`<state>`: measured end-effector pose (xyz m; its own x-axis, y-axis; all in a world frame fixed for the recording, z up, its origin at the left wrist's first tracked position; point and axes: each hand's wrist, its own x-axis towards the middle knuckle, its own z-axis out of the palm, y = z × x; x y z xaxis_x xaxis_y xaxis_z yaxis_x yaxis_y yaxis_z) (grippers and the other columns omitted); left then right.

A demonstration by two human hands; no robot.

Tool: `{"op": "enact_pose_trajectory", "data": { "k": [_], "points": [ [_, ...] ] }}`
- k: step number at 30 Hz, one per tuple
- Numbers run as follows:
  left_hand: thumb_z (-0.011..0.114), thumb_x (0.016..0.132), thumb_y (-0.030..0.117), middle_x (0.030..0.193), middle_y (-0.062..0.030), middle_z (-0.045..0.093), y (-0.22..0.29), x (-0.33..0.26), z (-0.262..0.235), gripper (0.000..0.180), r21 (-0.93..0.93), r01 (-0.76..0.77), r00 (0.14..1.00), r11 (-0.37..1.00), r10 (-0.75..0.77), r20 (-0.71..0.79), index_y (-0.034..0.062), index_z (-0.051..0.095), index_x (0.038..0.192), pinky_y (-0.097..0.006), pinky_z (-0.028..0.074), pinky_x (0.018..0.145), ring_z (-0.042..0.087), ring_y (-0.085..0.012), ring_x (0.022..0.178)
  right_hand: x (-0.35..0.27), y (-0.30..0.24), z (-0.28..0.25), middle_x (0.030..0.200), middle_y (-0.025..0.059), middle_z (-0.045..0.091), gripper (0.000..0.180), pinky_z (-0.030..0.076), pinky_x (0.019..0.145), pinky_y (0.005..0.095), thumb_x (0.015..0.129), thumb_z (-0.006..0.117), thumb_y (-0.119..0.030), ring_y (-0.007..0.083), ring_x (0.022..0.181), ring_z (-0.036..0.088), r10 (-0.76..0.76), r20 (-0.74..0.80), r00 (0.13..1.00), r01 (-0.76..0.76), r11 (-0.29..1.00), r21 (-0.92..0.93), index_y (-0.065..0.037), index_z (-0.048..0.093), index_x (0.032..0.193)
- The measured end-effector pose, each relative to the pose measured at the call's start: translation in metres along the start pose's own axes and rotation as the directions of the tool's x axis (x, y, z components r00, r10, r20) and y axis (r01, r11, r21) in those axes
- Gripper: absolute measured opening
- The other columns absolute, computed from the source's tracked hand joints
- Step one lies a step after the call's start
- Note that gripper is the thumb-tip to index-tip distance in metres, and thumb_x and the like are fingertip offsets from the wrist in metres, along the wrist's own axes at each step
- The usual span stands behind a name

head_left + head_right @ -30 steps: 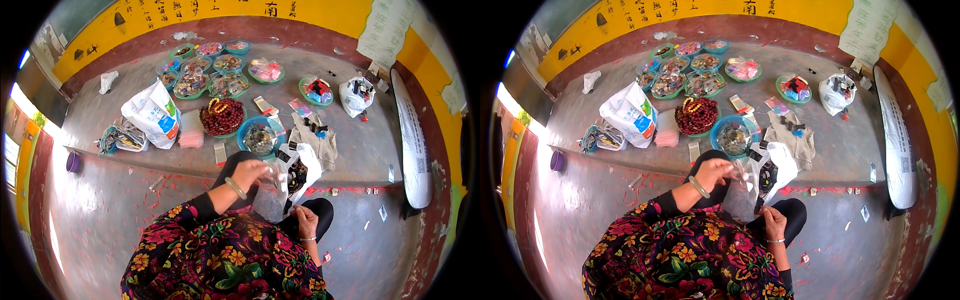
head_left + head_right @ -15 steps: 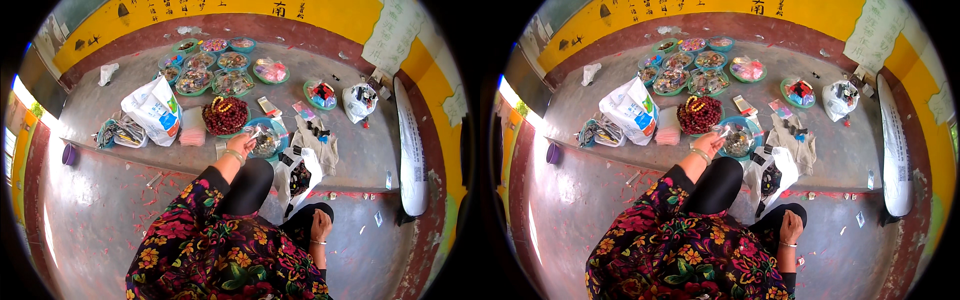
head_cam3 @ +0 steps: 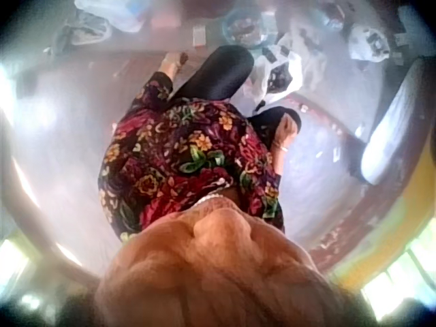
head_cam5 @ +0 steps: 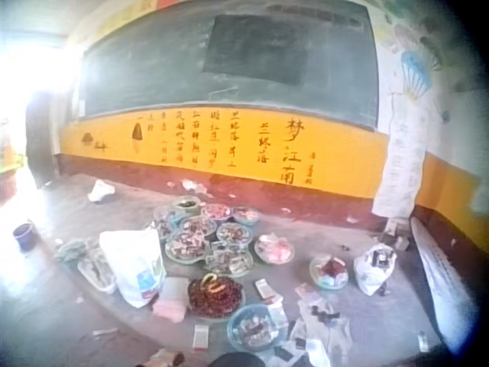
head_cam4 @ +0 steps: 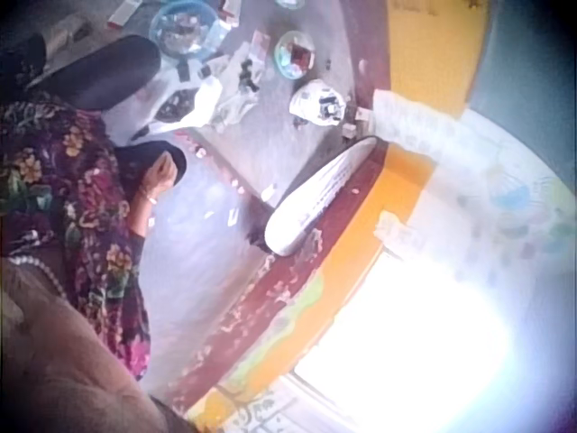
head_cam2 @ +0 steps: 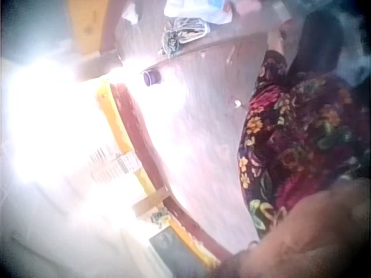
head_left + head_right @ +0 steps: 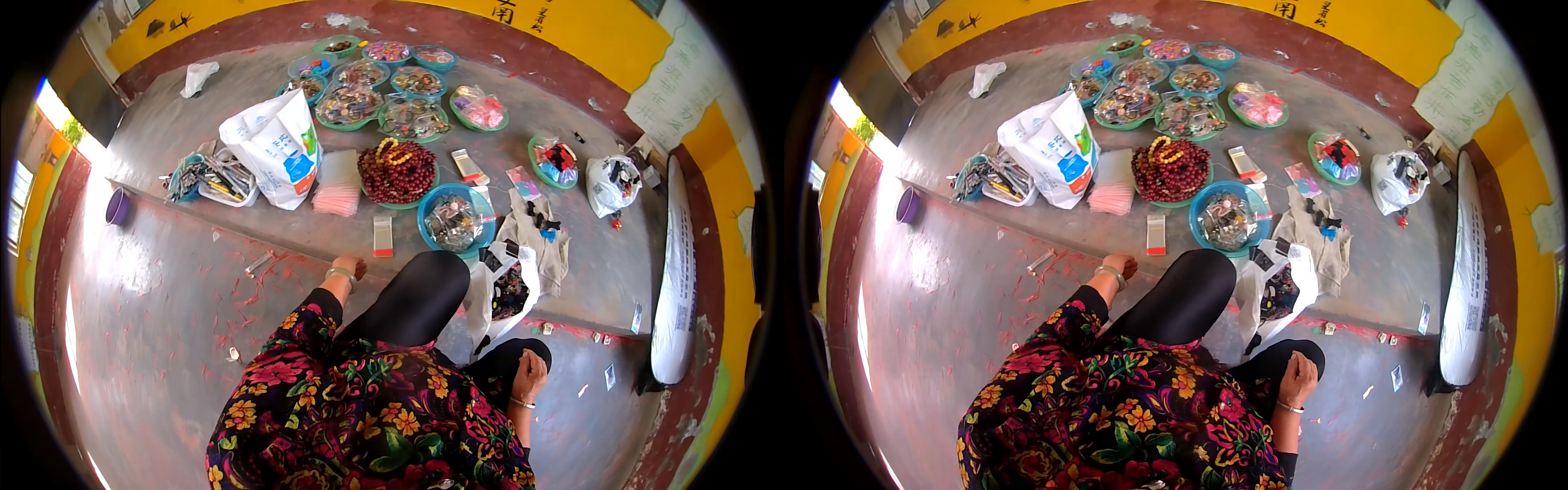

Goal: The person sits on the floor and sorts through small jewelry items, placing them into clear plastic bags. They handle various accessories, including hair clips and beads, organizing them into packaging.

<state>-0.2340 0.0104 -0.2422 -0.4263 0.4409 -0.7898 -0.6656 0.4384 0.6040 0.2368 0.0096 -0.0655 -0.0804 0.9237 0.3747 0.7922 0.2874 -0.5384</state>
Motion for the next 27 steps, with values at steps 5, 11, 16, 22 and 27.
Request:
{"op": "enact_pose_trajectory", "data": {
  "k": [5, 11, 16, 22, 27],
  "points": [
    [0.06, 0.076, 0.028, 0.069, -0.0112, 0.063, -0.023, 0.055, -0.041, 0.026, 0.574, -0.237, 0.924, 0.784, 0.364, -0.115, 0.0022, 0.061, 0.074, -0.033, 0.049, 0.062, 0.062, -0.024, 0.072, 0.006, -0.001, 0.007, 0.072, 0.0095, 0.059, 0.007, 0.043, 0.061, 0.0344, 0.077, 0.056, -0.007, 0.0251, 0.065, 0.054, -0.064, 0.046, 0.997, 0.066, 0.997, -0.042, -0.004, 0.061, 0.081],
    [0.064, 0.069, 0.039, 0.091, -0.0147, 0.062, 0.02, 0.009, 0.039, 0.042, 0.854, -0.188, 0.859, 0.485, 0.503, -0.096, 0.0036, 0.058, 0.091, -0.038, 0.046, 0.078, 0.059, -0.0301, 0.089, 0.011, -0.003, 0.009, 0.072, 0.0094, 0.059, 0.008, 0.043, 0.061, 0.0345, 0.078, 0.055, -0.008, 0.0258, 0.065, 0.054, -0.076, 0.055, 0.996, 0.081, 0.993, -0.087, -0.004, 0.061, 0.08],
    [0.065, 0.069, 0.04, 0.114, -0.0094, 0.051, 0.04, -0.009, 0.085, 0.052, 0.906, -0.036, 0.857, 0.422, 0.48, -0.19, 0.0069, 0.051, 0.107, -0.038, 0.04, 0.088, 0.046, -0.0244, 0.11, 0.014, -0.006, 0.011, 0.071, 0.0095, 0.059, 0.008, 0.043, 0.061, 0.0351, 0.078, 0.054, -0.009, 0.026, 0.065, 0.054, -0.054, 0.062, 0.997, 0.061, 0.99, -0.127, -0.004, 0.06, 0.079],
    [0.071, 0.064, 0.033, 0.113, -0.0097, 0.051, 0.033, 0.001, 0.098, 0.058, 0.936, -0.019, 0.83, 0.351, 0.528, -0.181, 0.0066, 0.046, 0.109, -0.037, 0.038, 0.089, 0.045, -0.0235, 0.111, 0.017, -0.006, 0.012, 0.07, 0.0098, 0.059, 0.008, 0.043, 0.06, 0.0355, 0.078, 0.054, -0.008, 0.0265, 0.064, 0.054, -0.061, 0.055, 0.997, 0.069, 0.986, -0.154, -0.004, 0.061, 0.078],
    [0.071, 0.065, 0.028, 0.107, -0.0109, 0.056, 0.042, 0.002, 0.101, 0.059, 0.906, -0.014, 0.885, 0.424, 0.426, -0.185, 0.0048, 0.041, 0.111, -0.037, 0.041, 0.086, 0.053, -0.0285, 0.103, 0.018, -0.006, 0.015, 0.07, 0.0103, 0.059, 0.008, 0.043, 0.06, 0.0357, 0.077, 0.054, -0.008, 0.027, 0.064, 0.054, -0.076, 0.048, 0.996, 0.082, 0.985, -0.152, -0.004, 0.06, 0.078]
  ]
}}
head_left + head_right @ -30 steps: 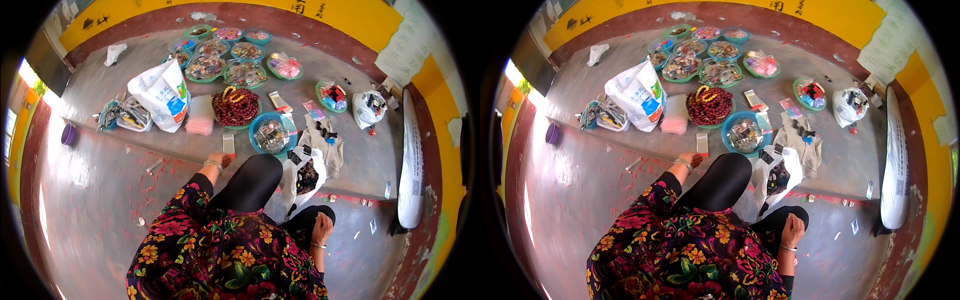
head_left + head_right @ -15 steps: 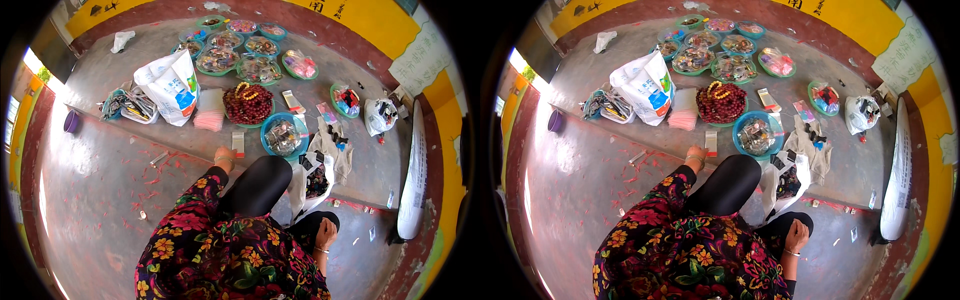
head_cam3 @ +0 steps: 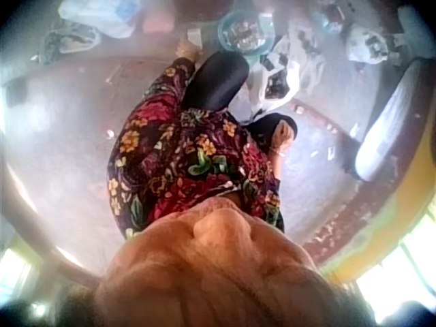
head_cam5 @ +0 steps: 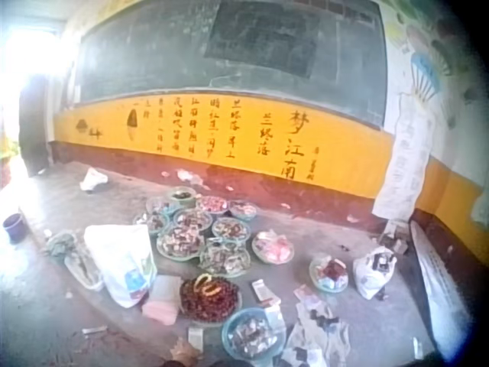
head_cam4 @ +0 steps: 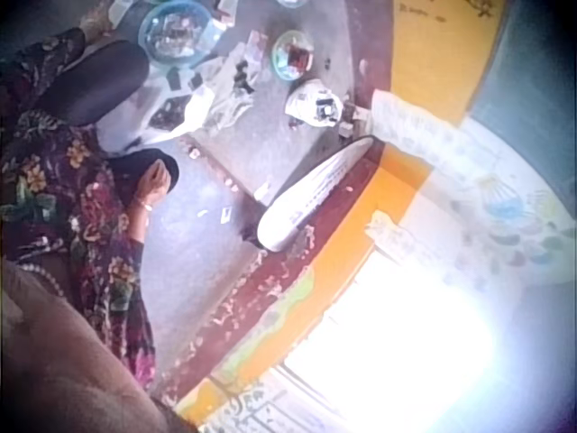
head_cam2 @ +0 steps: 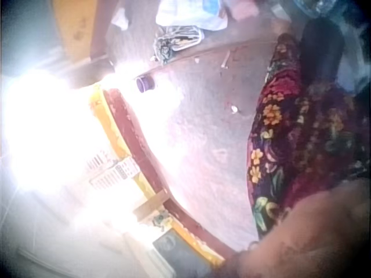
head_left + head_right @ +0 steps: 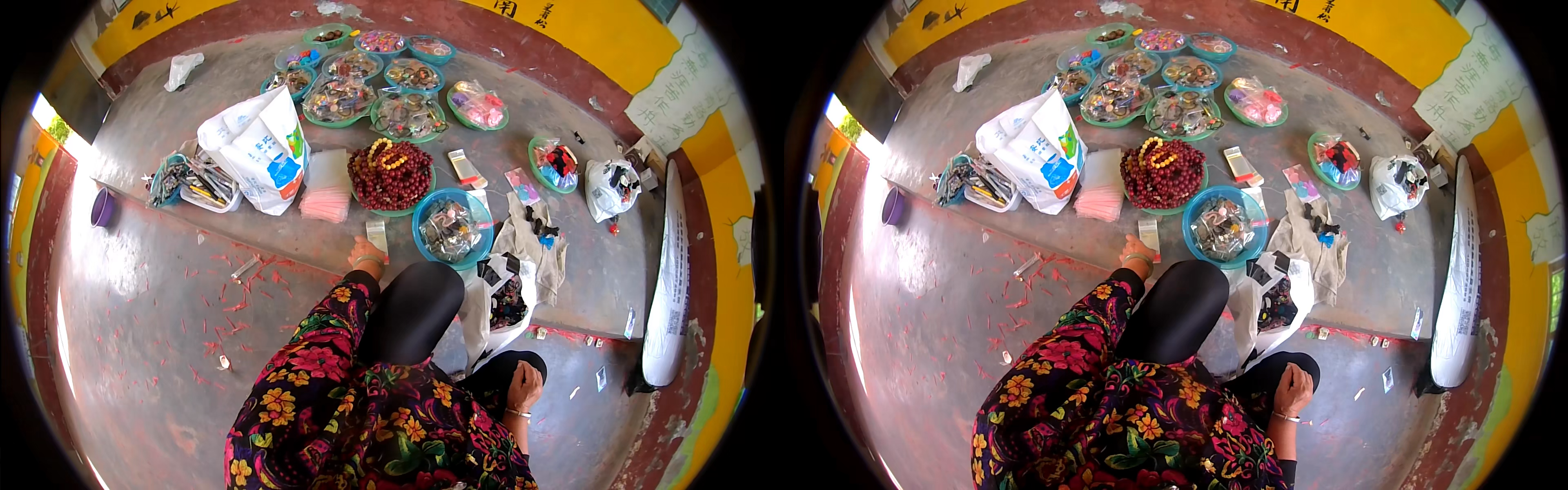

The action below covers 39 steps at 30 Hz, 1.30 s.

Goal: The person sits on the floor and sorts through small jewelry items, placing them into clear plastic bags. They handle various accessories, including hair clips and beads, organizing them into packaging.

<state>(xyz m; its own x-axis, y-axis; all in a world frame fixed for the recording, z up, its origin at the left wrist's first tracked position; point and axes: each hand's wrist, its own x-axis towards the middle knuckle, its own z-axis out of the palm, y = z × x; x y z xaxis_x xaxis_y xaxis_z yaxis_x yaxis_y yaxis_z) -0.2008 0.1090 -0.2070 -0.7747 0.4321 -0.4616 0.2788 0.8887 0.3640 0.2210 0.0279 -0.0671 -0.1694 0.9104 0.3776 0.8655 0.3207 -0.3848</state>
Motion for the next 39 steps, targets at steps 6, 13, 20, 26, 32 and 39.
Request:
{"op": "enact_pose_trajectory", "data": {
  "k": [6, 13, 20, 26, 32, 39],
  "points": [
    [0.061, 0.074, 0.024, 0.094, -0.0153, 0.061, -0.03, 0.043, 0.049, 0.034, -0.199, -0.119, 0.975, 0.973, 0.152, 0.161, 0.0019, 0.054, 0.099, -0.035, 0.047, 0.076, 0.058, -0.0302, 0.093, 0.003, -0.002, -0.001, 0.072, 0.0107, 0.059, 0.008, 0.043, 0.061, 0.0357, 0.078, 0.054, -0.008, 0.0272, 0.065, 0.055, -0.002, 0.012, 1.0, 0.002, 1.0, -0.025, -0.004, 0.06, 0.078],
    [0.059, 0.079, 0.014, 0.085, -0.0091, 0.062, -0.061, 0.012, 0.016, 0.022, -0.712, 0.119, 0.929, 0.692, 0.176, 0.326, 0.0043, 0.057, 0.099, -0.032, 0.051, 0.064, 0.062, -0.0247, 0.078, 0.0, -0.001, -0.004, 0.071, 0.0111, 0.059, 0.007, 0.043, 0.061, 0.0363, 0.078, 0.054, -0.009, 0.0281, 0.065, 0.055, -0.021, -0.023, 1.0, 0.021, 1.0, -0.014, -0.004, 0.06, 0.078],
    [0.058, 0.079, 0.005, 0.08, -0.0123, 0.062, -0.047, -0.071, -0.088, 0.016, -0.929, 0.131, 0.826, 0.345, 0.481, 0.295, -0.0039, 0.057, 0.092, -0.029, 0.052, 0.061, 0.063, -0.0204, 0.068, 0.003, -0.006, -0.01, 0.067, 0.0117, 0.058, 0.008, 0.044, 0.059, 0.0356, 0.078, 0.055, -0.01, 0.0275, 0.062, 0.056, -0.046, -0.043, 0.998, 0.047, 0.999, 0.003, -0.003, 0.06, 0.076],
    [0.06, 0.079, 0.007, 0.082, -0.0138, 0.064, 0.001, -0.198, -0.123, 0.016, -0.925, 0.076, 0.503, 0.373, 0.787, 0.358, -0.0041, 0.06, 0.089, -0.029, 0.052, 0.064, 0.063, -0.0188, 0.069, 0.019, -0.045, -0.013, 0.065, 0.0059, 0.06, 0.019, 0.044, 0.055, 0.0238, 0.082, 0.056, -0.014, 0.0104, 0.06, 0.056, 0.297, 0.339, 0.893, -0.448, 0.669, 0.593, 0.004, 0.062, 0.083],
    [0.062, 0.078, 0.008, 0.082, -0.0041, 0.063, 0.002, -0.259, -0.076, 0.019, -0.849, -0.096, 0.278, 0.519, 0.833, 0.478, -0.0027, 0.061, 0.093, -0.022, 0.046, 0.065, 0.057, -0.0075, 0.071, 0.033, -0.087, -0.033, 0.073, 0.0032, 0.061, 0.017, 0.041, 0.054, 0.0188, 0.082, 0.058, -0.014, 0.0077, 0.062, 0.055, 0.242, 0.441, 0.864, -0.497, 0.28, 0.821, 0.002, 0.061, 0.09],
    [0.064, 0.076, 0.009, 0.071, 0.0033, 0.059, 0.009, -0.277, -0.073, 0.013, -0.716, -0.421, 0.226, 0.557, 0.829, 0.511, -0.0012, 0.062, 0.084, -0.018, 0.04, 0.056, 0.048, -0.0013, 0.063, 0.018, -0.072, -0.021, 0.061, -0.0003, 0.056, 0.016, 0.037, 0.047, 0.0174, 0.076, 0.066, -0.014, 0.0051, 0.052, 0.05, 0.364, 0.425, 0.829, -0.533, 0.282, 0.798, 0.0, 0.06, 0.072]
  ]
}}
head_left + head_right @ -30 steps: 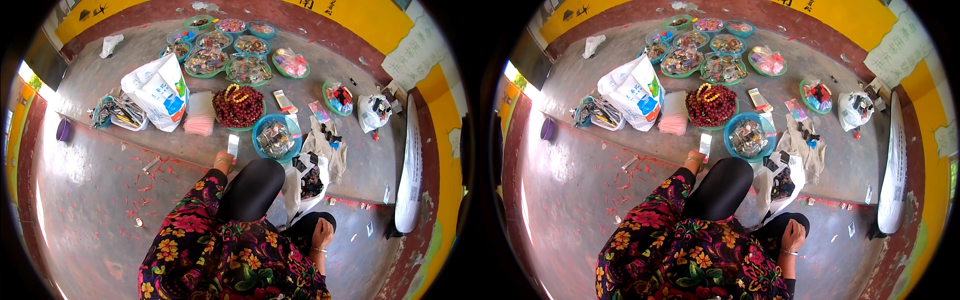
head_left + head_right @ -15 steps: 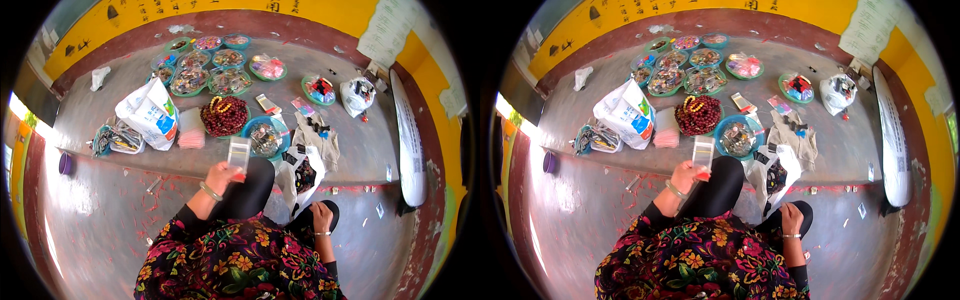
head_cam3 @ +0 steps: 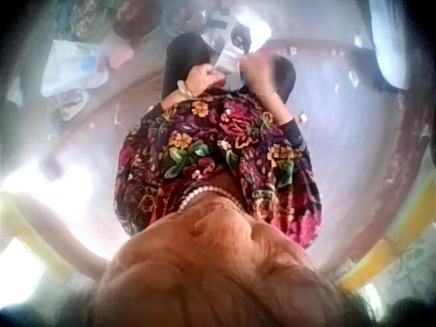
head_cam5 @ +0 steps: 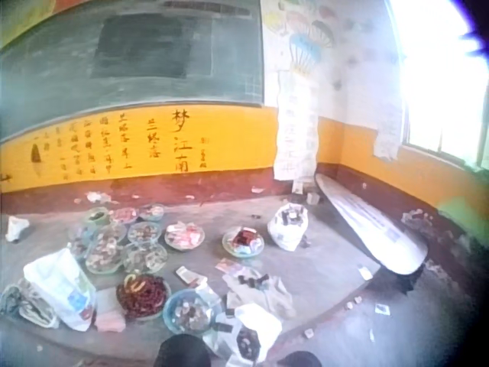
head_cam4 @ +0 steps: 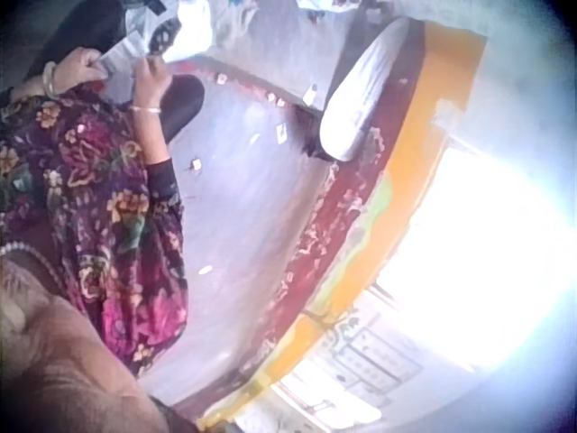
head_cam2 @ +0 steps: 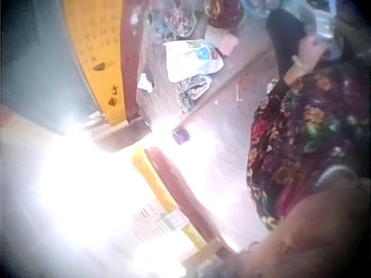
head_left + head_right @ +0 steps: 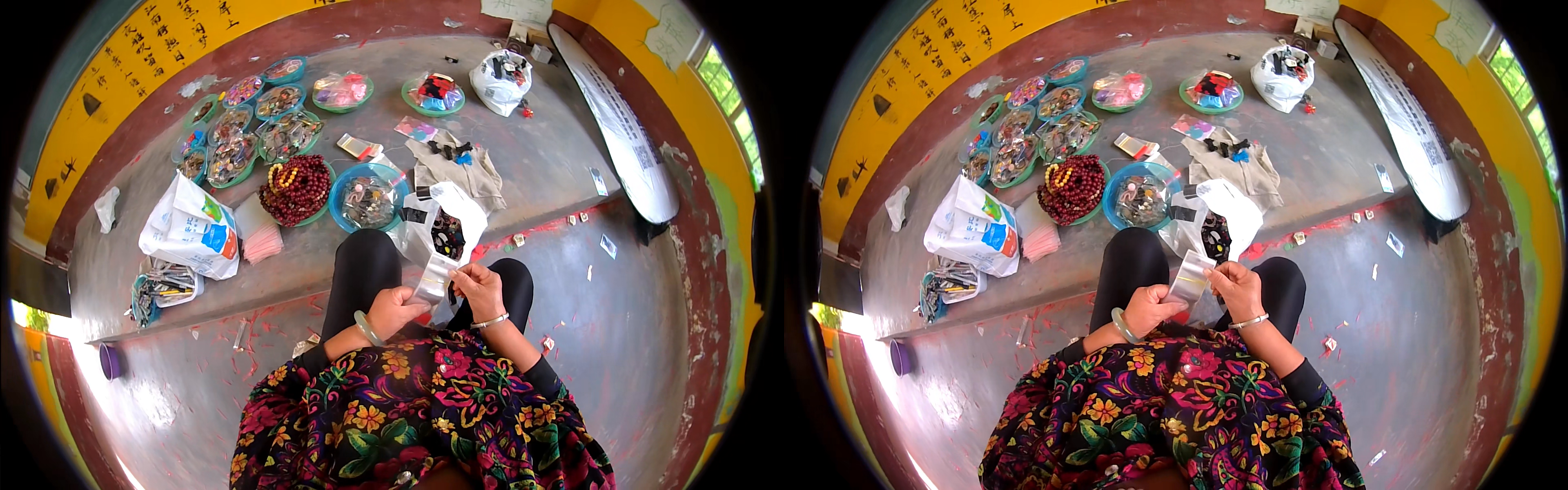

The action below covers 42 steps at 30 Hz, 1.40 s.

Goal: The person sits on the floor and sorts through small jewelry items, placing them into clear plastic bags. They handle various accessories, including hair clips and beads, organizing them into packaging.

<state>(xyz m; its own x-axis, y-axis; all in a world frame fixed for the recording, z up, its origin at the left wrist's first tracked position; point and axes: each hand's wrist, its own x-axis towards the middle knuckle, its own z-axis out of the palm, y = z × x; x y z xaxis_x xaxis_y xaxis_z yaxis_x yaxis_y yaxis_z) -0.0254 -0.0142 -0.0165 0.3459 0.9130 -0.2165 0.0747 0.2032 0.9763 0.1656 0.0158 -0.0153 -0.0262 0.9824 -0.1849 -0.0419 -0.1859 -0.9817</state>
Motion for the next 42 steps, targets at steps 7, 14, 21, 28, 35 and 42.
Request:
{"op": "enact_pose_trajectory", "data": {
  "k": [7, 14, 21, 28, 35, 42],
  "points": [
    [0.064, 0.077, 0.011, 0.067, 0.0038, 0.057, -0.011, 0.001, -0.002, 0.013, 0.177, 0.019, 1.0, 0.984, -0.021, 0.013, -0.0008, 0.063, 0.082, -0.019, 0.04, 0.055, 0.048, -0.0021, 0.061, -0.005, 0.002, 0.001, 0.06, -0.0021, 0.053, 0.017, 0.035, 0.047, 0.0176, 0.075, 0.068, -0.014, 0.0038, 0.053, 0.047, 0.05, 0.033, 0.998, -0.054, 0.993, 0.105, -0.002, 0.058, 0.069],
    [0.056, 0.084, 0.015, 0.089, -0.0026, 0.061, -0.002, 0.009, 0.008, 0.02, -0.51, 0.137, 0.977, 0.849, -0.03, 0.212, 0.0002, 0.058, 0.098, -0.023, 0.045, 0.072, 0.057, -0.0085, 0.076, -0.006, 0.005, 0.004, 0.062, -0.002, 0.055, 0.01, 0.038, 0.05, 0.0183, 0.077, 0.065, -0.008, 0.0036, 0.057, 0.047, -0.141, 0.089, 0.986, 0.141, 0.99, 0.011, 0.001, 0.06, 0.075],
    [0.049, 0.088, 0.012, 0.09, -0.0078, 0.061, -0.021, 0.018, 0.011, 0.021, -0.586, 0.137, 0.98, 0.799, -0.022, 0.2, -0.0008, 0.054, 0.103, -0.031, 0.05, 0.074, 0.061, -0.0172, 0.079, -0.007, 0.009, 0.001, 0.063, 0.004, 0.057, 0.01, 0.04, 0.05, 0.0212, 0.075, 0.065, -0.008, 0.0063, 0.055, 0.05, -0.267, 0.053, 0.962, 0.271, 0.921, -0.28, 0.0, 0.061, 0.073],
    [0.047, 0.088, 0.011, 0.081, -0.0065, 0.061, -0.038, 0.021, 0.009, 0.019, -0.415, 0.055, 0.994, 0.908, -0.01, 0.109, -0.0029, 0.056, 0.097, -0.028, 0.05, 0.068, 0.06, -0.0141, 0.073, -0.011, -0.014, 0.011, 0.059, 0.0092, 0.054, 0.013, 0.043, 0.049, 0.0327, 0.069, 0.067, -0.014, 0.0251, 0.056, 0.055, -0.475, 0.158, 0.866, 0.425, 0.532, -0.733, -0.004, 0.059, 0.069],
    [0.049, 0.088, 0.012, 0.08, -0.0056, 0.062, -0.037, 0.024, 0.004, 0.019, -0.294, 0.084, 0.992, 0.952, -0.052, 0.115, -0.0027, 0.058, 0.094, -0.024, 0.047, 0.067, 0.059, -0.0108, 0.071, -0.009, -0.019, 0.016, 0.064, 0.0095, 0.055, 0.01, 0.045, 0.052, 0.0351, 0.069, 0.065, -0.013, 0.0276, 0.061, 0.056, -0.561, 0.266, 0.784, 0.573, 0.489, -0.658, -0.005, 0.059, 0.071],
    [0.054, 0.085, 0.01, 0.081, -0.0051, 0.062, -0.029, 0.021, 0.007, 0.017, -0.376, 0.101, 0.984, 0.921, -0.038, 0.173, -0.0022, 0.059, 0.095, -0.023, 0.047, 0.066, 0.059, -0.0111, 0.072, -0.004, -0.006, 0.017, 0.064, 0.0107, 0.056, 0.007, 0.045, 0.052, 0.0312, 0.068, 0.065, -0.006, 0.0261, 0.058, 0.056, -0.488, 0.166, 0.857, 0.486, 0.658, -0.575, -0.003, 0.06, 0.071]
  ]
}}
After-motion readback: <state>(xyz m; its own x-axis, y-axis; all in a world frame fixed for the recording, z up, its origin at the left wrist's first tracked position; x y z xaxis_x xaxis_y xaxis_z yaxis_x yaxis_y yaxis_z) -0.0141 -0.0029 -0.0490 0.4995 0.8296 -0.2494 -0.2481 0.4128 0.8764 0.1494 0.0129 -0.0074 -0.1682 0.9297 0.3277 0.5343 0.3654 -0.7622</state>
